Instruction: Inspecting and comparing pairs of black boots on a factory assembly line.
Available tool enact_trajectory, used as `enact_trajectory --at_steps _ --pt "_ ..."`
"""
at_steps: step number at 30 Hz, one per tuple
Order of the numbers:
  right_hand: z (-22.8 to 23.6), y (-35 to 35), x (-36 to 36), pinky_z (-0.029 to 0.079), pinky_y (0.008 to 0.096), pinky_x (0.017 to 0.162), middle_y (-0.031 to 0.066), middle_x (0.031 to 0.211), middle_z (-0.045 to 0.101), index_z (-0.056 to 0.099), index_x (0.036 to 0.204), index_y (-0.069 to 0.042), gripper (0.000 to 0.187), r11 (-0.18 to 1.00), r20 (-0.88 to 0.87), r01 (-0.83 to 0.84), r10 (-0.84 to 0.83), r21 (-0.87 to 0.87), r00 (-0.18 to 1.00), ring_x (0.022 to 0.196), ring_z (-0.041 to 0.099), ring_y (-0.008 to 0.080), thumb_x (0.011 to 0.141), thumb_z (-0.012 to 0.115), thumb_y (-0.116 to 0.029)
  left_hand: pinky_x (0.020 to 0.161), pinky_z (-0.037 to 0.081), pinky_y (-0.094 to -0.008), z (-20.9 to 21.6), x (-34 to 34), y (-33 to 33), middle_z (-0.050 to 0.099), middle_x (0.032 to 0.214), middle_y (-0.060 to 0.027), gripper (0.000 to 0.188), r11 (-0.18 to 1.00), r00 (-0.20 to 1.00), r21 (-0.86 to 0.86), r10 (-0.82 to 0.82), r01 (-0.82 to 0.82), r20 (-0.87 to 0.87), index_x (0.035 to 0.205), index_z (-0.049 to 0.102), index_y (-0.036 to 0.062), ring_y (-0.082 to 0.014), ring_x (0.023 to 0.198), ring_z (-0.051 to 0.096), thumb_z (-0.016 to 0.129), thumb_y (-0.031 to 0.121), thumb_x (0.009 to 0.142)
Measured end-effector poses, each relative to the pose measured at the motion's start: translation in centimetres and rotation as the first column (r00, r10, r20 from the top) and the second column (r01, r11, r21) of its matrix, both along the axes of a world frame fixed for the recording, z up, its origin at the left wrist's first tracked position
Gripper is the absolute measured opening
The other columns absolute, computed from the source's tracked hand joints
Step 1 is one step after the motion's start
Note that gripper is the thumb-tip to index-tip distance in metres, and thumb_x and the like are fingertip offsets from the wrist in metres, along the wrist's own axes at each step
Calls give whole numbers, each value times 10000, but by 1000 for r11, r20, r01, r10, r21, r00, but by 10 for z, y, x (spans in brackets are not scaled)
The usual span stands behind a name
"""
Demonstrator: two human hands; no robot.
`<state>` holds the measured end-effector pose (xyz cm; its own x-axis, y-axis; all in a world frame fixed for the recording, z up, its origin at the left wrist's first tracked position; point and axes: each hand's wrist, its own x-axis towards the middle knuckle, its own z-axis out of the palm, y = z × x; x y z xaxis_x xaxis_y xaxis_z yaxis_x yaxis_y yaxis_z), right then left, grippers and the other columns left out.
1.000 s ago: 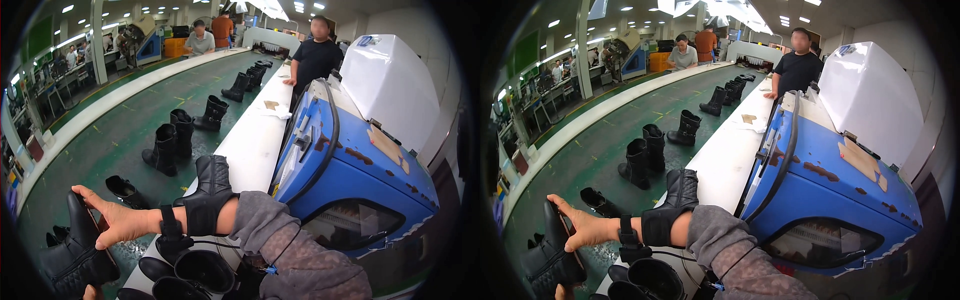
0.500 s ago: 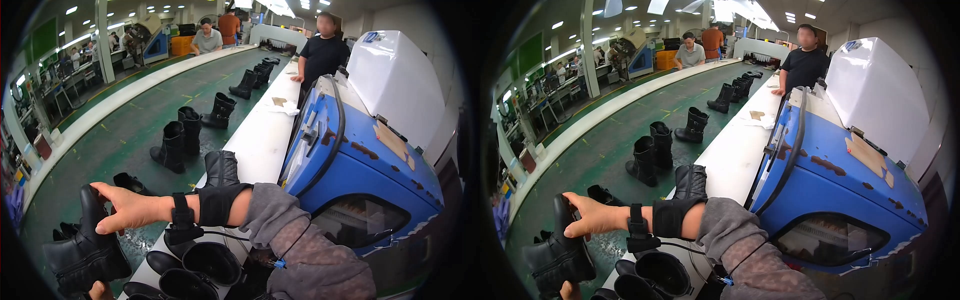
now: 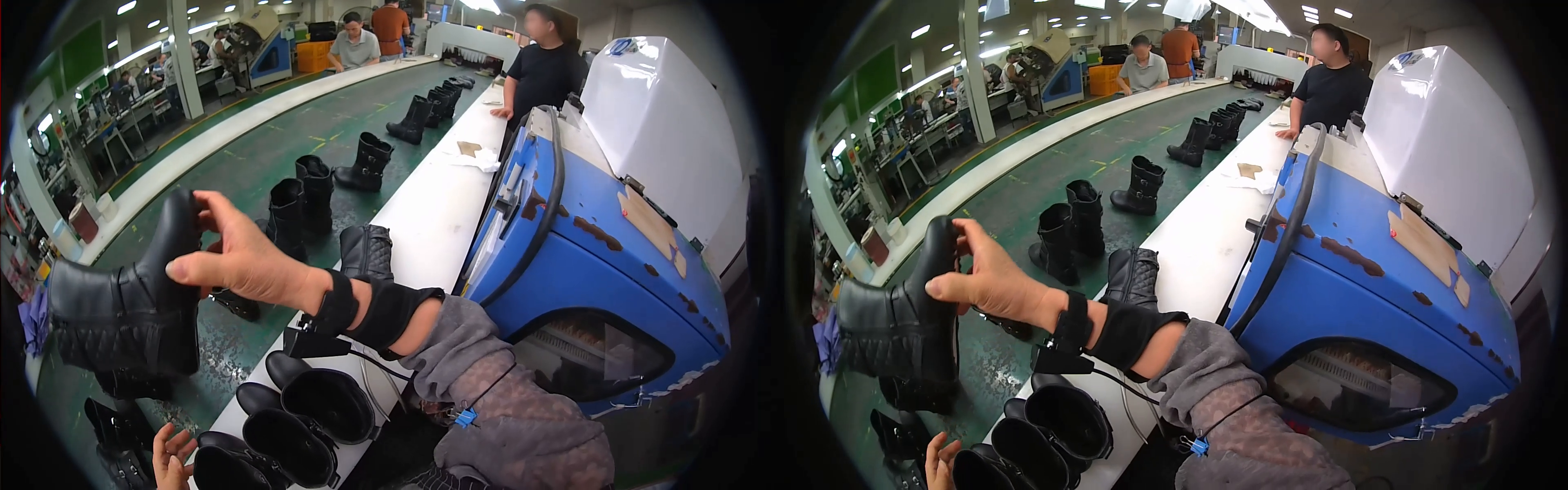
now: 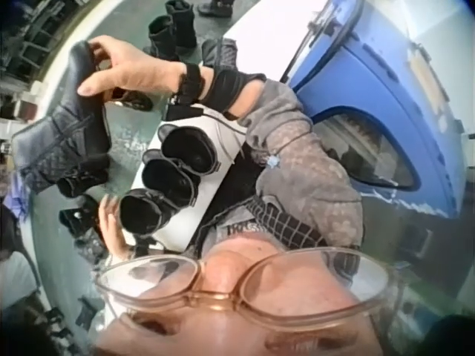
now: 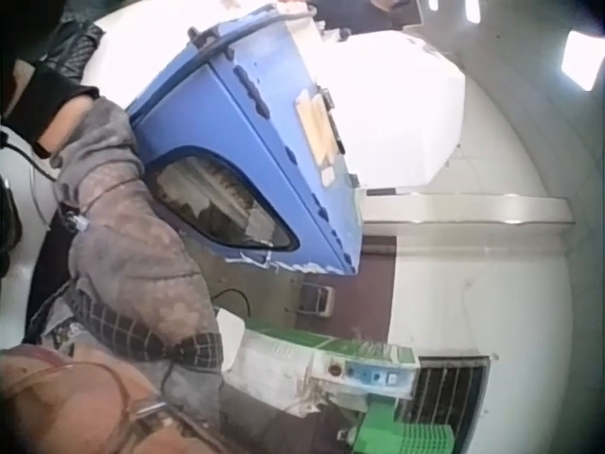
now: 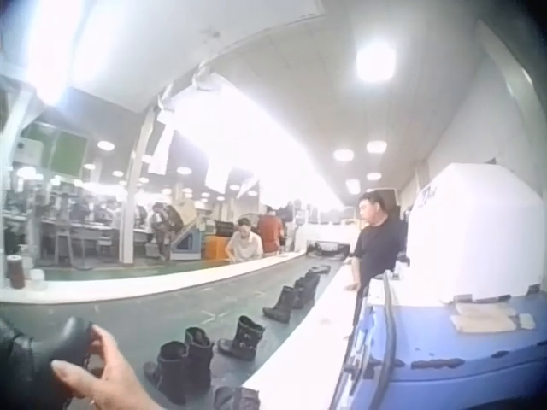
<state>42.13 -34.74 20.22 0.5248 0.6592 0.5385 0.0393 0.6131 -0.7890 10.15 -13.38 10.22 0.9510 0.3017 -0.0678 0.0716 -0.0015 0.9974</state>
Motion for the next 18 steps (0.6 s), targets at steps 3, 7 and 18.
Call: enact_trajectory --at_steps 3,7,18 --pt "7 -14 -1 551 277 543 139 1136 449 291 1372 -5 834 998 -31 60 -59 15 998 840 596 184 745 788 -239 1069 367 -373 -8 2 4 487 1359 -216 557 998 998 -33 59 -59 -6 1413 364 -46 -300 1254 483 519 284 990" --pt "9 -34 -8 562 287 607 147 1155 504 323 1356 18 785 992 -2 119 -119 31 993 880 623 189 777 788 -237 563 448 -164 -22 26 14 622 1198 -168 590 991 994 77 111 -111 1 1385 419 38 -198 1020 659 505 446 967" --pt "15 -83 -13 595 279 625 116 1010 610 429 1223 54 566 951 27 259 -268 167 963 819 674 165 835 725 -233 1049 425 -381 -97 -13 -88 511 1367 -99 513 926 890 -47 373 -375 263 1456 349 50 -236 1226 520 467 269 1008"
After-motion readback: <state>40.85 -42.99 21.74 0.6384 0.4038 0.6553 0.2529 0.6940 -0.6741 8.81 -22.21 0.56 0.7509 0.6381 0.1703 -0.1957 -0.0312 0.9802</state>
